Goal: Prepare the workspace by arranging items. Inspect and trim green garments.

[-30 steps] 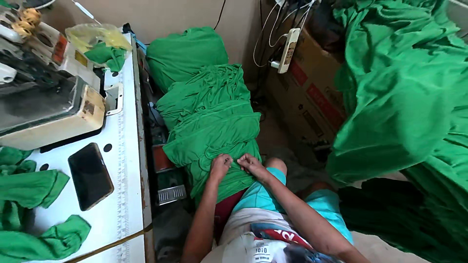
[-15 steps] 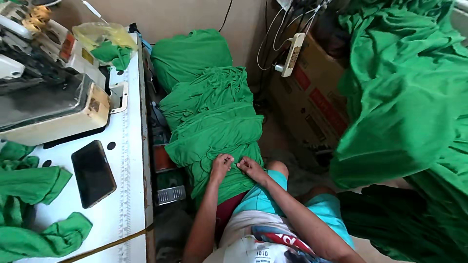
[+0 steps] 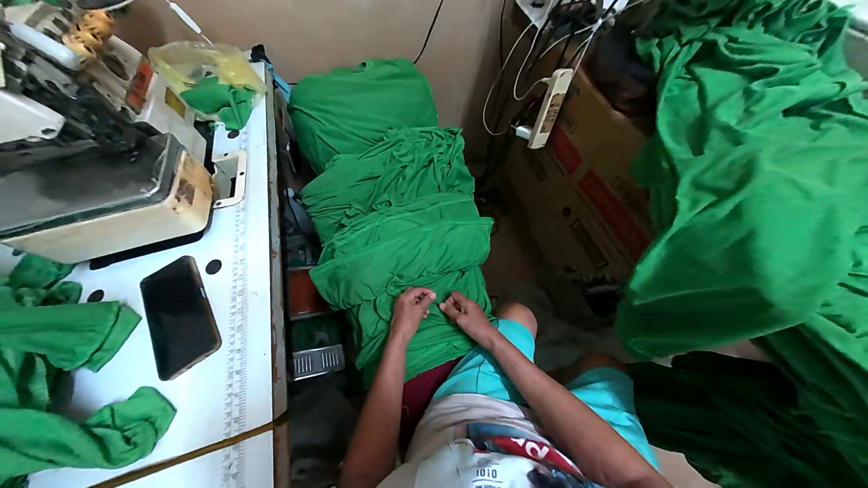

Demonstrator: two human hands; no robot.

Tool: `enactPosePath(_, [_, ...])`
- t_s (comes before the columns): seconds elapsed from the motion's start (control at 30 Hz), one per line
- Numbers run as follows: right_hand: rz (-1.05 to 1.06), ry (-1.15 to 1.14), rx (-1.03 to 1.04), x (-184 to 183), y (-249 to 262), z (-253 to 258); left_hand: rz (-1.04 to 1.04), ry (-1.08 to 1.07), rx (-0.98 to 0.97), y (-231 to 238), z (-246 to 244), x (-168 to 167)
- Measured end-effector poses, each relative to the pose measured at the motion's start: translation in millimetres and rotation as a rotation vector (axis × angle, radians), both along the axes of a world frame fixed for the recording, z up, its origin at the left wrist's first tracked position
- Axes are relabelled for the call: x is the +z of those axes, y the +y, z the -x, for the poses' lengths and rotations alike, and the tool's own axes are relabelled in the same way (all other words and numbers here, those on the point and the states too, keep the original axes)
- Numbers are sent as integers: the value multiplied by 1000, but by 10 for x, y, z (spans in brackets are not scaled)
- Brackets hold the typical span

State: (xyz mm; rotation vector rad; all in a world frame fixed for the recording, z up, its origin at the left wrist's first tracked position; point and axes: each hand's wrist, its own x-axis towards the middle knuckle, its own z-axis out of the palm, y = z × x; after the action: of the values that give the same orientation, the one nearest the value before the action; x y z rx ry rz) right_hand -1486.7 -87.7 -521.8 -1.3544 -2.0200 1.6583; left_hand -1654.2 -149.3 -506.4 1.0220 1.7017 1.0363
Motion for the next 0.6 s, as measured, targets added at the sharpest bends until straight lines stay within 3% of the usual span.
enactPosePath(0.13, [177, 327, -242, 27, -18, -82, -143, -199, 173, -164, 49, 72])
enactPosePath(0.2, [259, 430, -331, 23, 0, -109, -205, -198, 251, -358, 124, 149])
enactPosePath(0.27, [313, 465, -392, 28, 13, -114, -192, -21, 372, -614, 265, 208])
enactPosePath(0.33, [355, 470, -428, 35, 22, -106, -28, 324, 476, -859, 444, 254])
enactPosePath(0.4, [367, 482, -438, 16, 30, -99, 74, 484, 555, -949, 505, 308])
enactPosePath(0.5, [369, 489, -432, -7, 33, -87, 15, 397, 471, -791, 311, 379])
enactPosePath(0.6, [367, 490, -423, -8, 31, -102, -94, 256, 220, -457, -43, 375])
